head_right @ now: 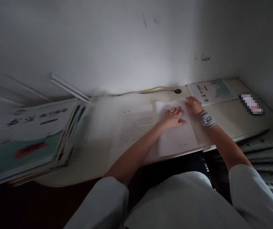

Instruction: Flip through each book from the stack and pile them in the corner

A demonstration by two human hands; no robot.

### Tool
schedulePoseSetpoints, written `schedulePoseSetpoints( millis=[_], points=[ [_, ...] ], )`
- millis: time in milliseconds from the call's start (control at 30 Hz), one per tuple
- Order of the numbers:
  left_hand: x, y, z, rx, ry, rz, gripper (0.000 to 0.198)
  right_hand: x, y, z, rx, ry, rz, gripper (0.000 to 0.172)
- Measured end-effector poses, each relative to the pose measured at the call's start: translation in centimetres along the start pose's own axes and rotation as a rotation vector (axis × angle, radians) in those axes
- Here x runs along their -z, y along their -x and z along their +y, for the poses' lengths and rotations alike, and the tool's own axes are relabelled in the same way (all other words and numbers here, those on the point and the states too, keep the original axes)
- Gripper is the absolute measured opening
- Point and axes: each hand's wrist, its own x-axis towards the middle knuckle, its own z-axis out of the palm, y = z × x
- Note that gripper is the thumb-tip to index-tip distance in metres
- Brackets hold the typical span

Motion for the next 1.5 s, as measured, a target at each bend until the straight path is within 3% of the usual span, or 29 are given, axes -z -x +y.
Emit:
schedulePoseSetpoints(
  millis=[200,433,600,967,1100,1233,1267,1367,1500],
  points=[
    [0.8,-2.4,-0.9,0.039,-0.029,0.062,0.067,-0.8,-0.2,0.2,-0.081,0.063,0.052,0.051],
    [-0.6,-3.2,-1.1,0.015,-0.038,0.136,0.057,-1.5,0.3,0.5,-0.182,0.137,-0.063,0.053],
    [-1.1,-4.1,-1.7,-0.034,-0.032,0.073,0.062,-1.6,0.3,0.7,-0.146,0.091,-0.013,0.050],
    [0.3,-4.4,-2.2,-0.084,-0.051,0.007,0.064,-1.4,0.6,0.4,-0.113,0.127,-0.061,0.047],
    [1.9,-1.1,-3.6,-0.092,0.018,-0.031,0.047,-1.4,0.6,0.5,-0.115,0.151,-0.087,0.048],
    [1.9,6.0,-6.1,0.073,0.179,0.222,0.048,-1.3,0.3,0.6,-0.114,0.087,-0.025,0.048],
    [1.6,7.9,-6.6,0.120,0.209,0.235,0.052,-1.2,0.3,0.6,-0.097,0.069,-0.002,0.048],
    [-0.1,12.0,-6.6,0.178,0.222,0.140,0.062,-0.7,1.0,0.0,-0.008,0.038,0.011,0.050],
    [-1.5,13.4,-4.4,0.194,0.097,0.067,0.069,0.7,3.9,-1.3,0.091,0.059,-0.079,0.056]
  ],
)
